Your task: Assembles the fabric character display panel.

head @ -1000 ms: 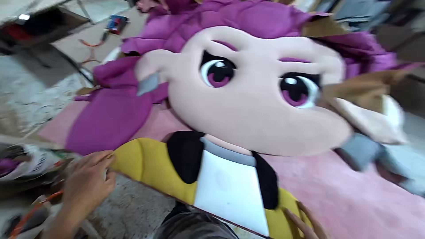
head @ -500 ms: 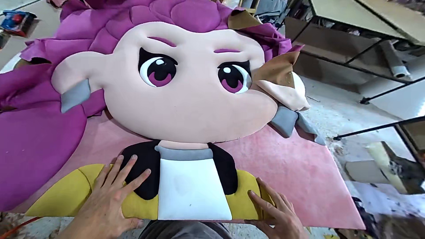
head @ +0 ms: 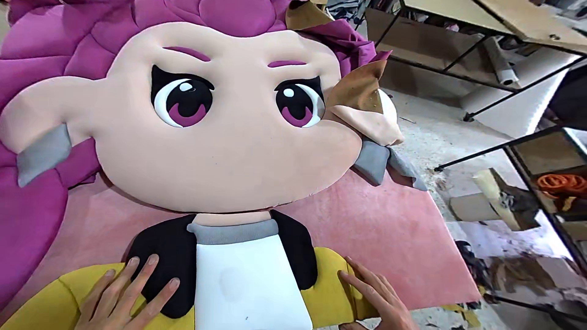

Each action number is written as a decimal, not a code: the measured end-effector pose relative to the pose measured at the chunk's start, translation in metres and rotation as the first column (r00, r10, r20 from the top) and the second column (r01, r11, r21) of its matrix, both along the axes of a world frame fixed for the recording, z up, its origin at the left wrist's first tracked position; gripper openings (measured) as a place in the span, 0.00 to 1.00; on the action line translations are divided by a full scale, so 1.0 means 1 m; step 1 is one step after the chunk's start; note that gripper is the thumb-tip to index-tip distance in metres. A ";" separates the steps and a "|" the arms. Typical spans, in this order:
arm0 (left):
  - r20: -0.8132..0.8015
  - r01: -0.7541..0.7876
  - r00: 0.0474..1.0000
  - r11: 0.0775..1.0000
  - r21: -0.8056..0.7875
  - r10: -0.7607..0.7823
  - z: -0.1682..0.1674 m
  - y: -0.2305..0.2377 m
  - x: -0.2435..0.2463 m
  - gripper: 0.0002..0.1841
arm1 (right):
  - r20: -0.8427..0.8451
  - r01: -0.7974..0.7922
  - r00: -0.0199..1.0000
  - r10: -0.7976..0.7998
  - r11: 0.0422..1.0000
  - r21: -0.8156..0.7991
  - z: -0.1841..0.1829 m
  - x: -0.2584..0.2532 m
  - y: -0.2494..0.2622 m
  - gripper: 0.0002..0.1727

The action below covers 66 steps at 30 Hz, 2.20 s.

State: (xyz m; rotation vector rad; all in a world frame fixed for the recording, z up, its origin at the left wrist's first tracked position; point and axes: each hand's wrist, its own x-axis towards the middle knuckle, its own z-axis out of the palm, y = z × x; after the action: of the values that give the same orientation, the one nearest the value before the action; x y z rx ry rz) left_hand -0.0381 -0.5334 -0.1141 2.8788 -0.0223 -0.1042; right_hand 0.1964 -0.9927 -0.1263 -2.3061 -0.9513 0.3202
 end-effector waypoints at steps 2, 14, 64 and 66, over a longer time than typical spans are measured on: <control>0.007 0.018 1.000 1.000 0.007 -0.018 -0.001 -0.002 0.003 0.50 | 0.001 0.001 1.000 -0.001 1.000 -0.007 0.000 0.007 -0.002 0.42; -0.056 -0.006 0.998 0.999 0.043 0.009 -0.003 -0.009 0.001 0.56 | -0.003 0.002 1.000 -0.002 0.996 -0.094 -0.001 0.004 0.000 0.45; 0.410 -0.027 0.908 0.967 0.253 -0.082 -0.053 0.011 -0.011 0.54 | 0.246 0.291 0.922 -0.297 0.955 0.061 -0.054 -0.041 -0.027 0.38; 0.404 -0.020 0.911 0.966 0.257 -0.089 -0.055 0.015 -0.013 0.54 | 0.302 0.339 0.870 -0.389 0.918 0.205 -0.061 -0.046 -0.022 0.28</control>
State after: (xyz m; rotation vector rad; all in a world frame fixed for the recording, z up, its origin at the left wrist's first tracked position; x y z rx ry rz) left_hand -0.0516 -0.5187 -0.1692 3.0997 -0.1511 0.5378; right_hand 0.1503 -1.0144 -0.1874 -2.3827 -0.6404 -0.3064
